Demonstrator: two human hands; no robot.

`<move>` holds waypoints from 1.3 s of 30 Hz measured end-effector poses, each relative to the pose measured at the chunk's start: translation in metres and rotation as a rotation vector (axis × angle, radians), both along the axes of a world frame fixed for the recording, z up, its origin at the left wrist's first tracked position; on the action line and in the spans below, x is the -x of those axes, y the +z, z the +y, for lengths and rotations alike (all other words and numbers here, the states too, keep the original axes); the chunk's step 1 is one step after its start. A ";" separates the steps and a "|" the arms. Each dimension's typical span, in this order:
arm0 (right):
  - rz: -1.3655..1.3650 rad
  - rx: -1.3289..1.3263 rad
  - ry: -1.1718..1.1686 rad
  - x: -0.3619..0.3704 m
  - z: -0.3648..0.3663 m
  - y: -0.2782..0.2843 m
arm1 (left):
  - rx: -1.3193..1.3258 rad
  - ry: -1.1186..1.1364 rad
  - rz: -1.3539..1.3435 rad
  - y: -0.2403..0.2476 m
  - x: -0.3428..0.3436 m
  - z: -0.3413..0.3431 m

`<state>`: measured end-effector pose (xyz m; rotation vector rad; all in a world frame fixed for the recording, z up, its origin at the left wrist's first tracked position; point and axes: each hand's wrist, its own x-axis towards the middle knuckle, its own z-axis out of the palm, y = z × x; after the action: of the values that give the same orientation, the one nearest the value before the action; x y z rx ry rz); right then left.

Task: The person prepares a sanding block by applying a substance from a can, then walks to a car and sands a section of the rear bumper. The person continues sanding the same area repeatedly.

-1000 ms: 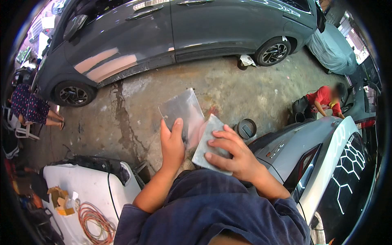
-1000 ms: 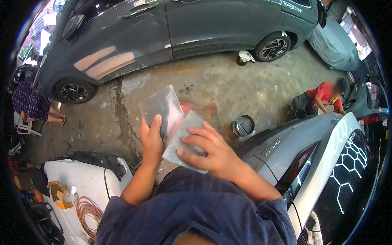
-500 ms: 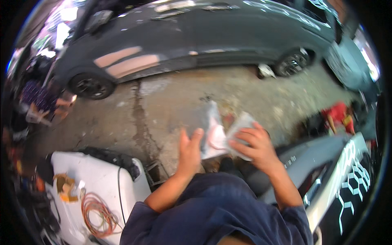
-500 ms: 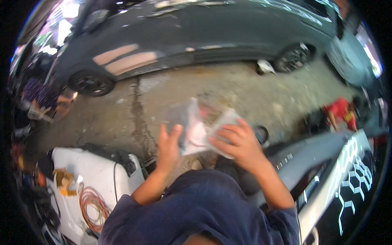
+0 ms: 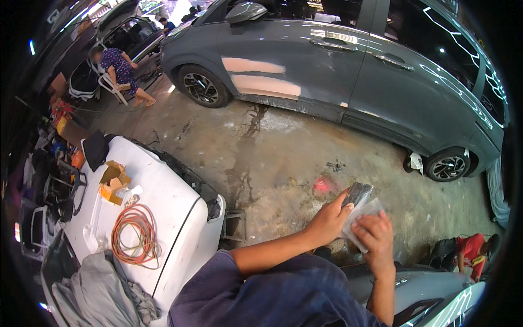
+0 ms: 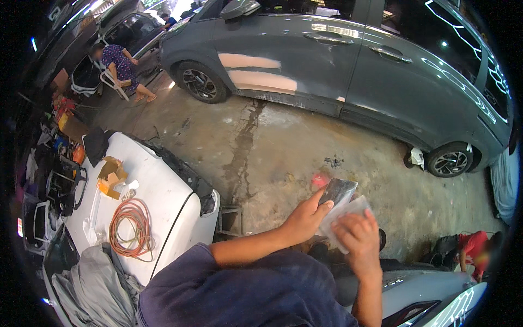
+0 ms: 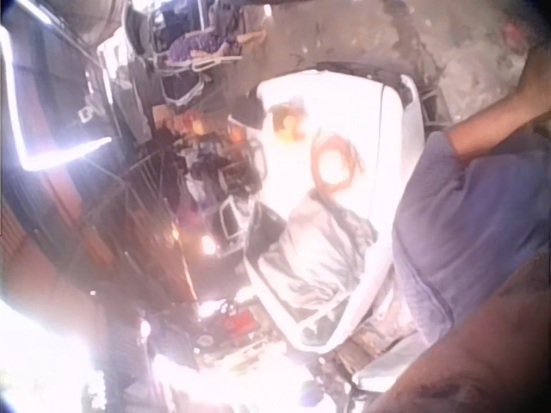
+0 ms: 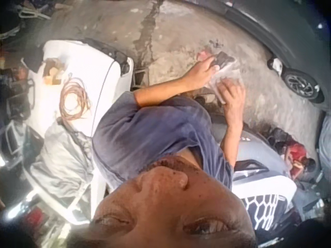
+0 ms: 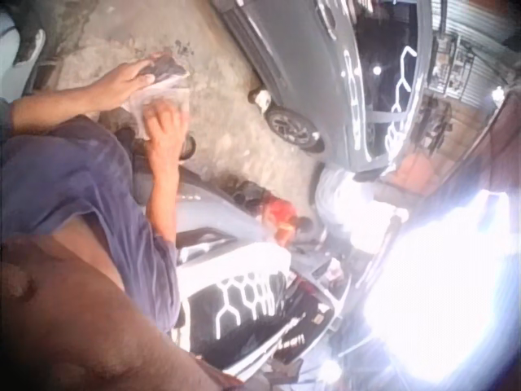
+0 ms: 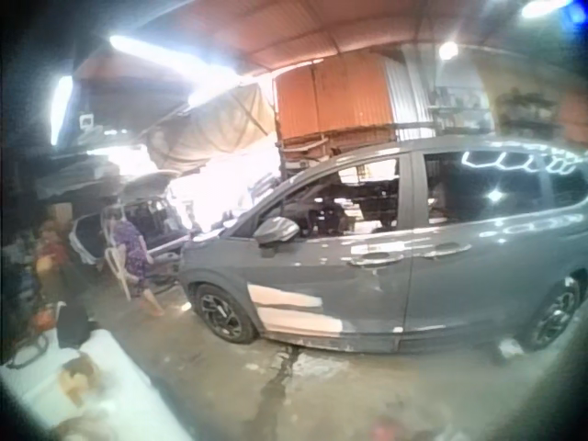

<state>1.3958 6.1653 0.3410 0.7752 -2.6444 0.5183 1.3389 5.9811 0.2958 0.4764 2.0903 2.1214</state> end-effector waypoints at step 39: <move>-0.728 2.262 -0.369 0.181 0.040 -0.175 | -0.822 0.283 -0.685 -0.012 0.131 -0.076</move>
<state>1.2151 6.2053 0.1661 -0.7060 -0.7897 2.8227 1.2077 5.9051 0.2835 -0.4744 0.9193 2.7046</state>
